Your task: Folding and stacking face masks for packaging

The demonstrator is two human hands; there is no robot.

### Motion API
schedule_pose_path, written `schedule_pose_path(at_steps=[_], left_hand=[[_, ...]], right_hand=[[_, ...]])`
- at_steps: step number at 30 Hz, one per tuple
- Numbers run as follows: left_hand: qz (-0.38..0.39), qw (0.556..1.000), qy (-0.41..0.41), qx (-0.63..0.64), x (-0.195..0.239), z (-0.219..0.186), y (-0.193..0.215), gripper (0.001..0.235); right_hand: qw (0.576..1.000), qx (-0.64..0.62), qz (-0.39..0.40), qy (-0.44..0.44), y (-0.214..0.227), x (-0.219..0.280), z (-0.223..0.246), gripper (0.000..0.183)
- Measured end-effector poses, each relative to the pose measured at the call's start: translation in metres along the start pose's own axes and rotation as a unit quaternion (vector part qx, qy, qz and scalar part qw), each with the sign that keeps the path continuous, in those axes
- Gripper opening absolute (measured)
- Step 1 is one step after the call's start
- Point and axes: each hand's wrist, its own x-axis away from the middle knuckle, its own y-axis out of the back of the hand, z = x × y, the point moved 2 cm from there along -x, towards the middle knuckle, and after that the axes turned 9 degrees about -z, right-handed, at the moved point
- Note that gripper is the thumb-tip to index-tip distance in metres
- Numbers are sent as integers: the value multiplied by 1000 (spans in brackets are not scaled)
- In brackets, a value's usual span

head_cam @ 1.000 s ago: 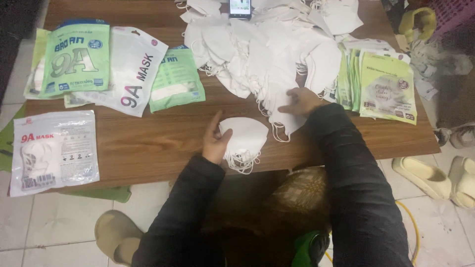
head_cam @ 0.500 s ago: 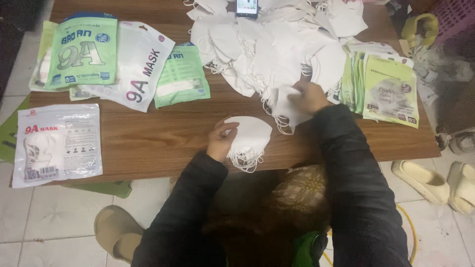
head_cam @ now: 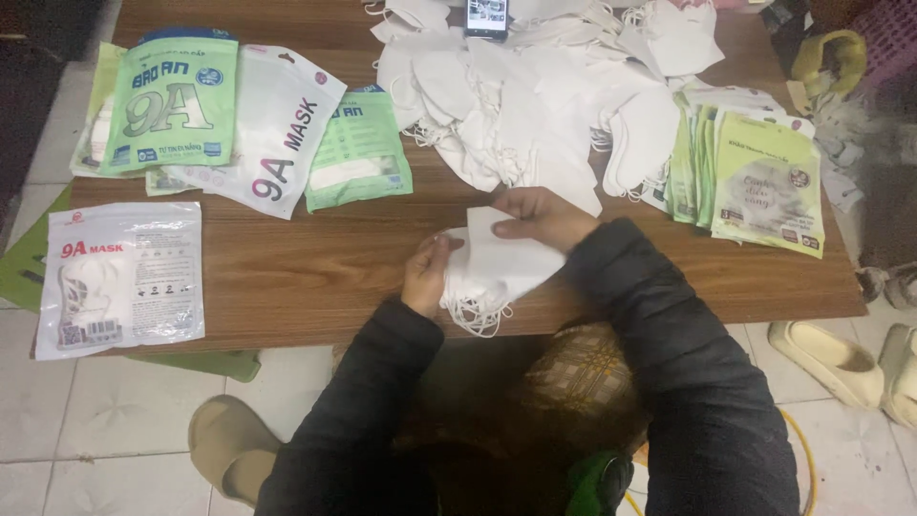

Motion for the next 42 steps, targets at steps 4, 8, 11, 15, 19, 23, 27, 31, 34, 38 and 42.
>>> schedule_pose_path(at_steps=[4, 8, 11, 15, 19, 23, 27, 31, 34, 38, 42], left_hand=[[16, 999, 43, 15, 22, -69, -13, 53], [-24, 992, 107, 62, 14, -24, -11, 43], [-36, 992, 105, 56, 0, 9, -8, 25], [-71, 988, 137, 2, 13, -19, 2, 26], [-192, 964, 175, 60, -10, 7, 40, 26], [-205, 947, 208, 133, 0, -18, 46, 23], [-159, 933, 246, 206, 9, -29, 36, 21], [-141, 924, 259, 244, 20, -75, 32, 23], [-113, 916, 275, 270, 26, -96, 25, 26], [-88, 918, 279, 269, 25, -65, 34, 33], [-120, 970, 143, 153, 33, -81, 36, 65]], right_hand=[[1000, 10, -7, 11, -6, -10, -21, 39], [963, 239, -59, 105, -16, -25, -34, 51], [950, 294, -69, 80, -22, -27, -31, 55], [890, 361, -70, 269, -14, -27, -51, 49], [802, 356, -8, 479, -22, -24, -59, 92], [687, 602, -35, 405, -52, -2, -51, 93], [650, 607, -18, 457, -64, -3, -52, 61], [638, 602, -3, 480, -67, -1, -48, 65], [595, 624, 8, 507, -70, 2, -42, 63], [592, 511, -75, 619, -71, -7, -55, 43], [766, 410, -20, 494, -64, -17, -61, 93]])
